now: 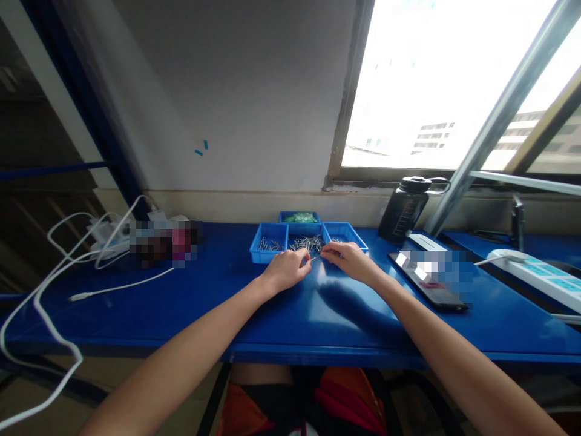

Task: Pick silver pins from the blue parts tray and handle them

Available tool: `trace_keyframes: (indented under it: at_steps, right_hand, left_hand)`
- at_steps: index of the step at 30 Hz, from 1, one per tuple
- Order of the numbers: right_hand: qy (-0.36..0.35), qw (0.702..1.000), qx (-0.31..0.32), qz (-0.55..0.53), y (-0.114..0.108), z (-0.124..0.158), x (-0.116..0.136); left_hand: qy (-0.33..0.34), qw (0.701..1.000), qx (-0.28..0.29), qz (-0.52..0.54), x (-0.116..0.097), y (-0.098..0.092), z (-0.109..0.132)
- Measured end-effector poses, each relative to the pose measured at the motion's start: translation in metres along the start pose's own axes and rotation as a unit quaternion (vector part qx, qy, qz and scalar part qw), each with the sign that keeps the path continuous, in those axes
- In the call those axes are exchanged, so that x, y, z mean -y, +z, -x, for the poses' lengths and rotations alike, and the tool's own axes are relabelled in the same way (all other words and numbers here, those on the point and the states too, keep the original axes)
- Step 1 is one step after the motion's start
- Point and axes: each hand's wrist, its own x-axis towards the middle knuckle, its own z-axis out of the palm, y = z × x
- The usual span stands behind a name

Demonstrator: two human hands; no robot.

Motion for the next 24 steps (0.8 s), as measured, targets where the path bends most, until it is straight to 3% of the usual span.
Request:
trace_keyframes:
  at_steps: [11, 19, 24]
  right_hand:
    - [-0.004, 0.996, 0.085, 0.000, 0.0047, 0.0009, -0.0011]
    - [-0.005, 0.990, 0.135, -0.030, 0.0064, 0.0034, 0.0037]
    - [0.003, 0.992, 0.125, -0.030, 0.0064, 0.0038, 0.0044]
  left_hand:
    - [0.029, 0.998, -0.051, 0.028, -0.0016, -0.0029, 0.0006]
    - [0.071, 0.996, -0.030, 0.036, -0.0040, -0.0028, 0.0009]
    - [0.052, 0.998, -0.033, 0.030, -0.0042, -0.0042, 0.0008]
